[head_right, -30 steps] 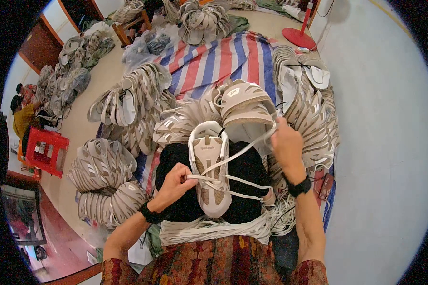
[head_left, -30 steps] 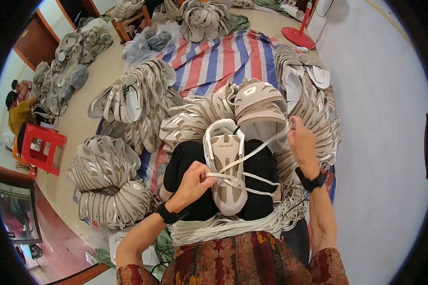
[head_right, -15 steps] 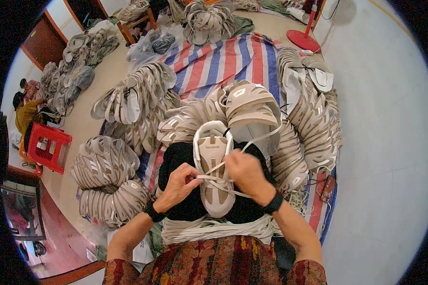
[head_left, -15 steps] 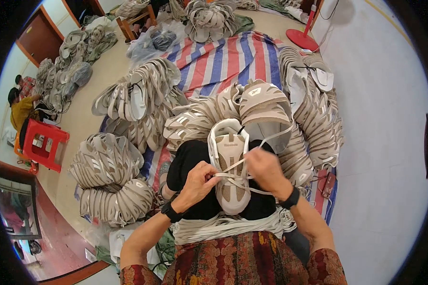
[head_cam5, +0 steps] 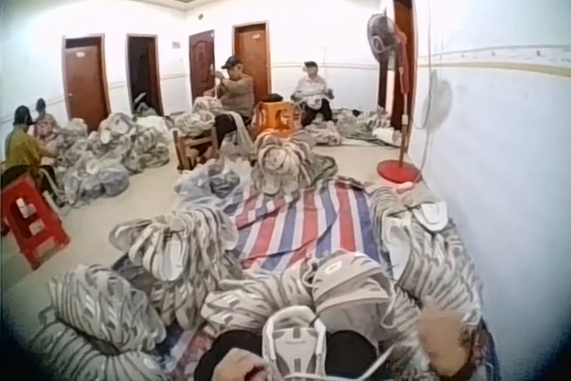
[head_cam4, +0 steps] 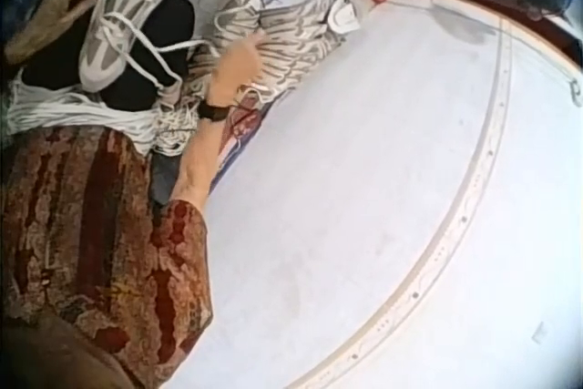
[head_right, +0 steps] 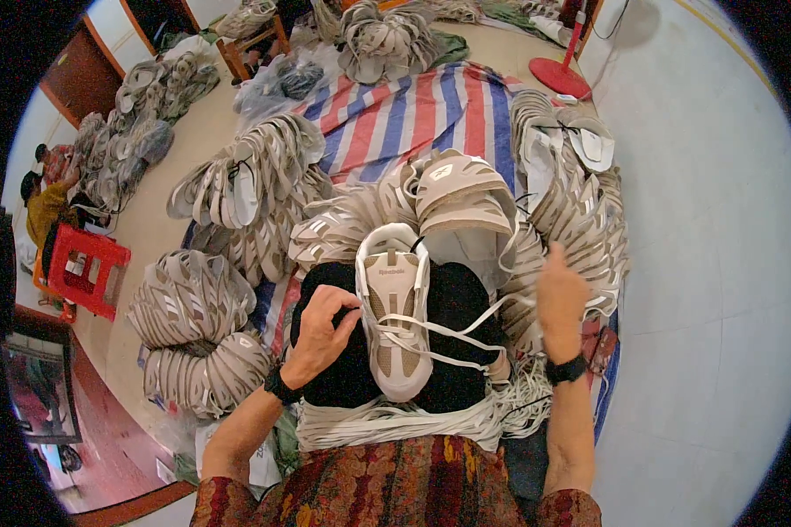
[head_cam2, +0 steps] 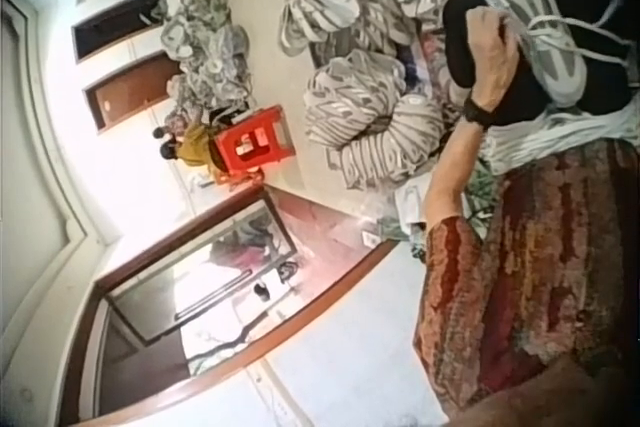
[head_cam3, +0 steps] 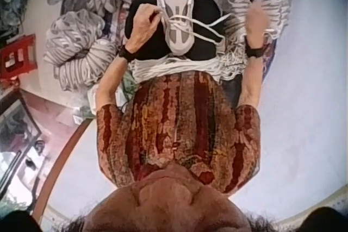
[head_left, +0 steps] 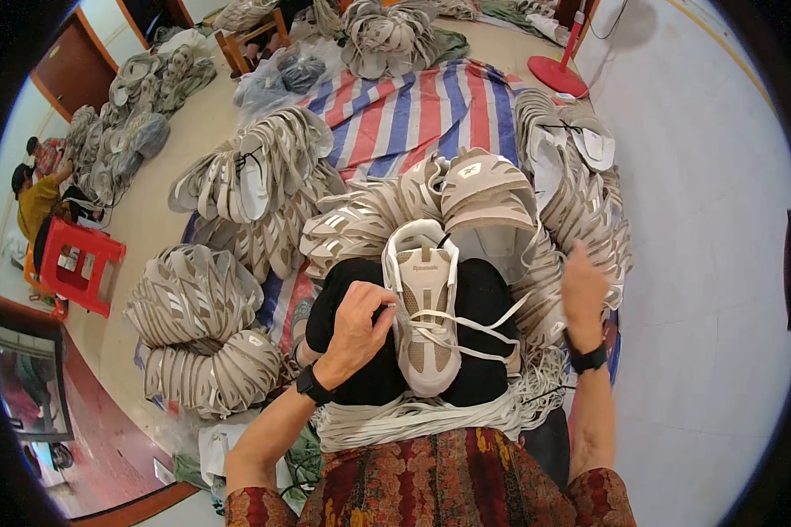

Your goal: The recorder is lacing a tan and white sneaker while seated among stacks of shoe components.

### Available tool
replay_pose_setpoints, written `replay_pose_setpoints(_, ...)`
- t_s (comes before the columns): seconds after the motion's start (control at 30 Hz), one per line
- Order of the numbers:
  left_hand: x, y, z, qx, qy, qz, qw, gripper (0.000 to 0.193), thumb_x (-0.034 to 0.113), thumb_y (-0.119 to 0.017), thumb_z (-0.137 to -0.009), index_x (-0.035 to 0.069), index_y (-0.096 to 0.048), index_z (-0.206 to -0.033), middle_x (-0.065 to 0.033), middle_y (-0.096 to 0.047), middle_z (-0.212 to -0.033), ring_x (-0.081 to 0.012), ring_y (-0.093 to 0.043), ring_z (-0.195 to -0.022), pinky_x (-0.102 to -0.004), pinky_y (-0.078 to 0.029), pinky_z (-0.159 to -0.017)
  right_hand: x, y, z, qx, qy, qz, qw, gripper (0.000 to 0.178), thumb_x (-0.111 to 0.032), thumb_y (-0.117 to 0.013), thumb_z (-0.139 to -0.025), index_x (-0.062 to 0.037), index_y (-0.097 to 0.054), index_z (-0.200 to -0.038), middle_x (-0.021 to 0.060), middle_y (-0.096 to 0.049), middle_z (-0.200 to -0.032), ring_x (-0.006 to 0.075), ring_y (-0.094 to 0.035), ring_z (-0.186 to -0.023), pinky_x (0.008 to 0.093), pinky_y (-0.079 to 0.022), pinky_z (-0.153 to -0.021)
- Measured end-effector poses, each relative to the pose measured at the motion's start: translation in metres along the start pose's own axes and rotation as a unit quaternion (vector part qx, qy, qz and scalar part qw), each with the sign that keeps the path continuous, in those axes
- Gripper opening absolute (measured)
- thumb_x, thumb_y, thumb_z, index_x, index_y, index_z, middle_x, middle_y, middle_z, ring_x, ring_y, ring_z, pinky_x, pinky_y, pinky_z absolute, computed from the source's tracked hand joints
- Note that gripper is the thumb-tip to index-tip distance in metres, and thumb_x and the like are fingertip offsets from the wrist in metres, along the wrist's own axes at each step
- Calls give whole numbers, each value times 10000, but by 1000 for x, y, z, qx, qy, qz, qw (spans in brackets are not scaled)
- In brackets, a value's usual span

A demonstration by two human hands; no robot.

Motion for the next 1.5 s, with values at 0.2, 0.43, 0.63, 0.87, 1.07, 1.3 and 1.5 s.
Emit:
replay_pose_setpoints(0.2, 8, -3, -10, 10, -21, -22, 999, 196, -55, -638, -667, 20, -557, -828, -94, -552, -821, -280, -514, -840, -349, -421, -734, -105, 13, 62, 88, 394, -307, 862, 219, -6, -545, -678, -45, -582, -891, 85, -550, -751, 270, -533, -713, 380, -425, -623)
replay_pose_setpoints(0.43, 12, -17, -18, 14, -68, -18, 997, 202, -58, -630, -683, 19, -558, -855, -97, -558, -848, -279, -515, -869, -352, -425, -763, -143, -12, 88, 15, 430, -199, 881, 114, -86, -565, -734, -24, -523, -820, 113, -486, -810, 263, -496, -736, 353, -409, -638)
replay_pose_setpoints(0.63, 10, -32, -22, -9, -79, 59, 995, 174, -52, -606, -731, 13, -563, -886, -108, -568, -836, -273, -558, -817, -319, -461, -712, -136, -19, 70, -251, 253, -421, 834, 121, -90, -577, -702, -45, -519, -799, 105, -499, -803, 289, -486, -780, 374, -412, -672)
replay_pose_setpoints(0.87, -7, -21, -27, 1, 75, 148, 986, 133, -52, -591, -758, 5, -574, -877, -93, -585, -810, -190, -578, -717, -257, -460, -649, -144, -14, 82, -35, 396, -236, 887, 138, -127, -615, -677, -65, -537, -772, 80, -477, -761, 247, -500, -777, 352, -390, -627)
replay_pose_setpoints(1.07, -4, -23, -25, -13, -36, 82, 996, 127, -48, -590, -772, 14, -585, -882, -64, -600, -816, -121, -576, -691, -226, -463, -625, -148, -17, 84, -47, 399, -246, 882, 160, -142, -618, -701, -46, -521, -786, 103, -489, -756, 284, -528, -757, 384, -421, -621)
replay_pose_setpoints(1.3, -23, -29, -23, -26, 68, 156, 985, 87, -26, -572, -808, -3, -580, -892, -37, -597, -802, -88, -575, -712, -215, -468, -629, -149, -18, 70, -240, 318, -374, 838, 180, -151, -605, -754, -19, -499, -816, 132, -519, -760, 328, -567, -693, 410, -455, -582)
replay_pose_setpoints(1.5, -20, -28, -26, -30, 79, 182, 980, 76, -20, -573, -813, -10, -577, -889, -32, -593, -797, -71, -556, -695, -202, -460, -620, -151, -17, 85, -101, 380, -231, 890, 142, -122, -607, -703, -29, -523, -769, 119, -518, -723, 317, -569, -689, 417, -453, -571)
Point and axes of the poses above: each hand's wrist, its own z-axis away from the middle knuckle, its own y-axis out of the back of the hand, x = y × z, the point moved 5 cm from there along -z, towards the middle knuckle
